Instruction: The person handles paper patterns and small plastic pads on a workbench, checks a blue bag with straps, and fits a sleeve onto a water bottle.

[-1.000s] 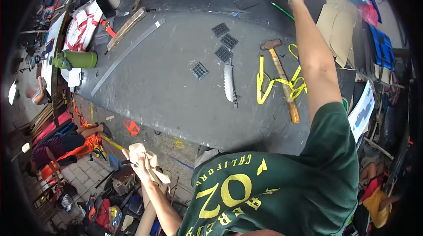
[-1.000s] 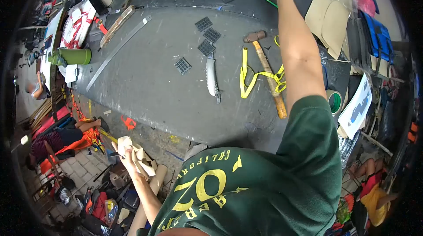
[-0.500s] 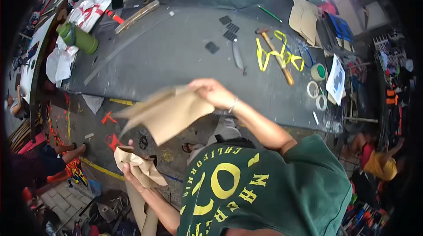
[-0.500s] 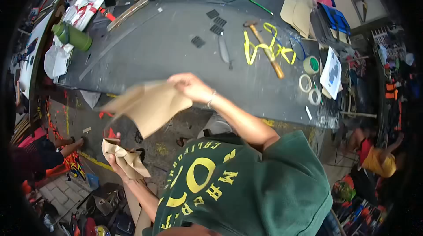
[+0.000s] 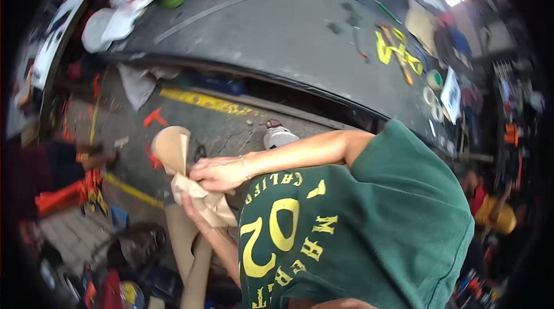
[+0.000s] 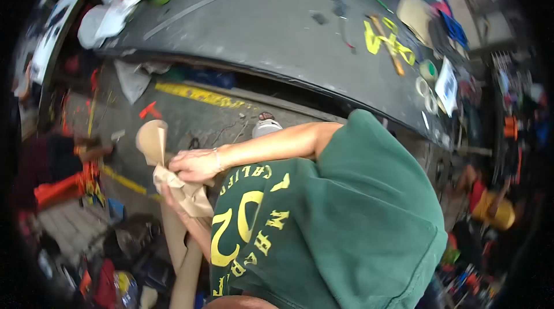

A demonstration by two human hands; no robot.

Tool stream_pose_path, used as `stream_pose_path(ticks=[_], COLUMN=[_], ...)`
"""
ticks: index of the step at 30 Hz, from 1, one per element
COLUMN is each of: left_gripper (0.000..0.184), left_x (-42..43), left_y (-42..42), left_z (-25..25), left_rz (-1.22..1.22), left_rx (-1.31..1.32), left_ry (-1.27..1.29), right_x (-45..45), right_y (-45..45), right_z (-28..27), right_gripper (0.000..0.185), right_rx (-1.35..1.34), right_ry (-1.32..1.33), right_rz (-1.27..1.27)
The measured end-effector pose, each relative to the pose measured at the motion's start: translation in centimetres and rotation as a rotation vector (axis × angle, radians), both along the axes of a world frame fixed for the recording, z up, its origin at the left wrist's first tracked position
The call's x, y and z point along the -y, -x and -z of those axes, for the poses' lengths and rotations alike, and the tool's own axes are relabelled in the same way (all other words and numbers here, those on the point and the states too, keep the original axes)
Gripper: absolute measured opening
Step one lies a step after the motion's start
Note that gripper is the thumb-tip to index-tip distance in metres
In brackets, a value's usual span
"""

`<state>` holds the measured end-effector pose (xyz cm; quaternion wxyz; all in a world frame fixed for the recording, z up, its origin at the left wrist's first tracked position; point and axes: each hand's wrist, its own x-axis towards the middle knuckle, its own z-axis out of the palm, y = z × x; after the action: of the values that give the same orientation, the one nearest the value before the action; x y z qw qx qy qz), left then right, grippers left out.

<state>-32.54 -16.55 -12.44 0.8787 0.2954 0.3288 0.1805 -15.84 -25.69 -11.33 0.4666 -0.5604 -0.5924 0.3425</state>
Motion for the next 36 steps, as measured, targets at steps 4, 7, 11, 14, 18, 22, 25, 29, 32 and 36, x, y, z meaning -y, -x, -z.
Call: stream_pose_path(ticks=[4, 7, 11, 14, 18, 22, 25, 29, 32, 36], left_gripper=[0.059, 0.053, 0.038, 0.037, 0.053, 0.070, 0.077, 0.078, 0.068, 0.039], left_x=[-4.2, -8.4, -16.4, -21.2, -28.9, -34.3, -37.9, -42.1, -47.8, -56.8], left_y=[1.1, -0.1, -1.6, -4.8, -8.9, -12.1, -13.3, -13.7, -15.1, -17.2], left_z=[2.2, 7.3, 8.4, 1.5, 0.0, 4.0, 4.4, 3.6, 3.2, 4.1], left_rz=[-0.126, -0.291, -0.333, -0.238, -0.063, -0.305, -0.378, -0.278, -0.167, -0.136], left_rx=[-0.060, -0.045, -0.162, -0.232, -0.355, -0.472, -0.617, -0.604, -0.452, -0.466], left_ry=[-0.089, -0.281, -0.226, -0.310, -0.518, -0.753, -0.784, -0.892, -0.692, -0.823], right_x=[-4.9, -10.3, -19.6, -27.2, -36.3, -44.0, -48.4, -53.7, -58.2, -65.6], right_y=[-0.1, -1.2, -4.5, -8.1, -10.8, -13.4, -13.8, -15.0, -16.2, -17.0], right_z=[0.8, 4.9, 5.8, 5.9, 6.6, 6.1, 6.5, 5.5, 6.6, 10.8], right_gripper=[0.044, 0.023, 0.019, 0.046, 0.081, 0.055, 0.043, 0.040, 0.047, 0.070], right_rx=[0.095, 0.007, -0.268, -1.040, -0.844, -0.754, -0.728, -0.798, -0.719, -0.525], right_ry=[0.057, -0.139, -0.146, 0.379, 0.629, 0.510, 0.512, 0.630, 0.753, 0.576], right_rz=[-0.015, 0.018, 0.015, -0.108, -0.145, -0.185, -0.117, -0.231, -0.252, -0.087])
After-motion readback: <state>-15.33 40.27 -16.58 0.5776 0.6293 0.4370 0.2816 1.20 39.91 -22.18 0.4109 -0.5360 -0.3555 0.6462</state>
